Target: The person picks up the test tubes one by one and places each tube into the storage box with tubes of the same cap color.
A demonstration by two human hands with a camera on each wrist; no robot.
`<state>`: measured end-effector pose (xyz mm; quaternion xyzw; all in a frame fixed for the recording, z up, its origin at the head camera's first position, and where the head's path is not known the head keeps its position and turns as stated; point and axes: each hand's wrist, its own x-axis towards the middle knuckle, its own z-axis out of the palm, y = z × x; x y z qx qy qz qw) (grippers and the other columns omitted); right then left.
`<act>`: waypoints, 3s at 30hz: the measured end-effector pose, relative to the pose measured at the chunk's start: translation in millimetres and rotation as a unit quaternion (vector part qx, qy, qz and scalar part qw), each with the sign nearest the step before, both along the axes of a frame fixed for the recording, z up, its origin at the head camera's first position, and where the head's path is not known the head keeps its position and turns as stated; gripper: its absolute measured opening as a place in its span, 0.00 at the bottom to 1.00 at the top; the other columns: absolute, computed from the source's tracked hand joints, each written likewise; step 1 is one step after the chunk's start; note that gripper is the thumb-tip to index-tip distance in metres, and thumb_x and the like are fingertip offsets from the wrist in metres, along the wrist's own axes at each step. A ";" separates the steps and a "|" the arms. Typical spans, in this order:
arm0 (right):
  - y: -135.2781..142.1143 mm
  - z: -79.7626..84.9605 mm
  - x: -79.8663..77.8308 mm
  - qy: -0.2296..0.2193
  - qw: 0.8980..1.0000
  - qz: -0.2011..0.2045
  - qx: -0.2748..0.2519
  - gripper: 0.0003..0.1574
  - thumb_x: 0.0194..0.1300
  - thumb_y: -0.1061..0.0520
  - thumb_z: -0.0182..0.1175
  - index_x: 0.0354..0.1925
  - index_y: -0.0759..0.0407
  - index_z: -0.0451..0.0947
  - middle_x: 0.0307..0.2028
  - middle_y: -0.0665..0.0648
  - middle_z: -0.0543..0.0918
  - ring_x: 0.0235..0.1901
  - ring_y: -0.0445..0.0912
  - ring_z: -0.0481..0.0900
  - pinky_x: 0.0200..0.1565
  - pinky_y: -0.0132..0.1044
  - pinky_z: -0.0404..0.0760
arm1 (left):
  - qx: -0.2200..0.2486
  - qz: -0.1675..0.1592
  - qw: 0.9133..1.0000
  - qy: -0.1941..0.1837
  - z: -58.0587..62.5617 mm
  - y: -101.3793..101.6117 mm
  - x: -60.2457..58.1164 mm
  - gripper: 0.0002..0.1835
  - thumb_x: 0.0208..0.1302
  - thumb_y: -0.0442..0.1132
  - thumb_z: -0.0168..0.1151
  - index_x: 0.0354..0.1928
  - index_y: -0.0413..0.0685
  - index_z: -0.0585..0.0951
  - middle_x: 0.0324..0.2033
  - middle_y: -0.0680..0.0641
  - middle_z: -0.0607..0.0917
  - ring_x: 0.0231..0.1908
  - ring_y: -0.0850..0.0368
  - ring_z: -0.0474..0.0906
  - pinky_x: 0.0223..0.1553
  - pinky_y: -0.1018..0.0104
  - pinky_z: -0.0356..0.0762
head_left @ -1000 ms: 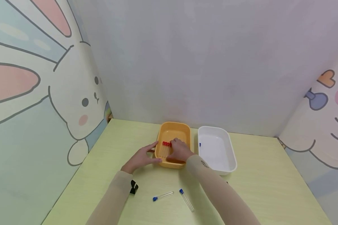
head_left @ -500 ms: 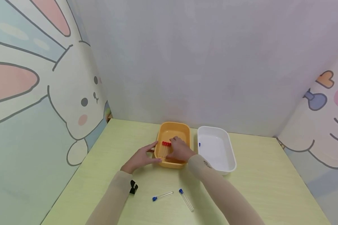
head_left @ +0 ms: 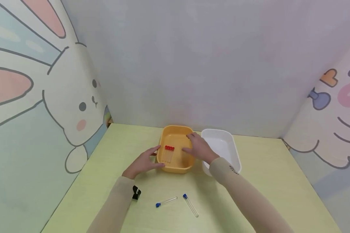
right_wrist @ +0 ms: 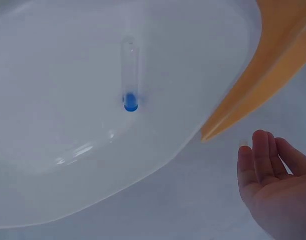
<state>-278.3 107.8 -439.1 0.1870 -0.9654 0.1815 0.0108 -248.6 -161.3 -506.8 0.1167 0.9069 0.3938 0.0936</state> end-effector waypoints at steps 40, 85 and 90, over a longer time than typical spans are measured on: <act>145.8 -2.4 35.3 0.083 0.984 -0.146 -0.051 0.31 0.64 0.51 0.60 0.60 0.67 0.71 0.53 0.68 0.75 0.50 0.60 0.77 0.49 0.57 0.77 | -0.074 -0.050 0.963 0.255 53.8 43.9 54.4 0.36 0.49 0.54 0.74 0.62 0.61 0.73 0.59 0.55 0.77 0.59 0.53 0.72 0.59 0.49 0.72; 176.1 -63.7 35.5 -0.045 0.958 -0.250 -0.136 0.35 0.70 0.55 0.45 0.72 0.60 0.54 0.54 0.69 0.74 0.50 0.59 0.76 0.47 0.53 0.79 | -0.230 -0.243 0.939 0.084 12.3 53.9 95.8 0.12 0.52 0.30 0.65 0.34 0.59 0.84 0.24 0.60 0.75 0.23 0.68 0.64 0.29 0.74 0.64; 175.1 -62.5 36.5 -0.045 0.958 -0.252 -0.132 0.35 0.70 0.55 0.45 0.72 0.60 0.54 0.55 0.69 0.74 0.51 0.60 0.75 0.48 0.53 0.79 | -0.256 -0.249 0.926 0.125 11.9 52.1 93.9 0.12 0.54 0.32 0.66 0.31 0.64 0.85 0.26 0.62 0.77 0.28 0.68 0.67 0.36 0.69 0.69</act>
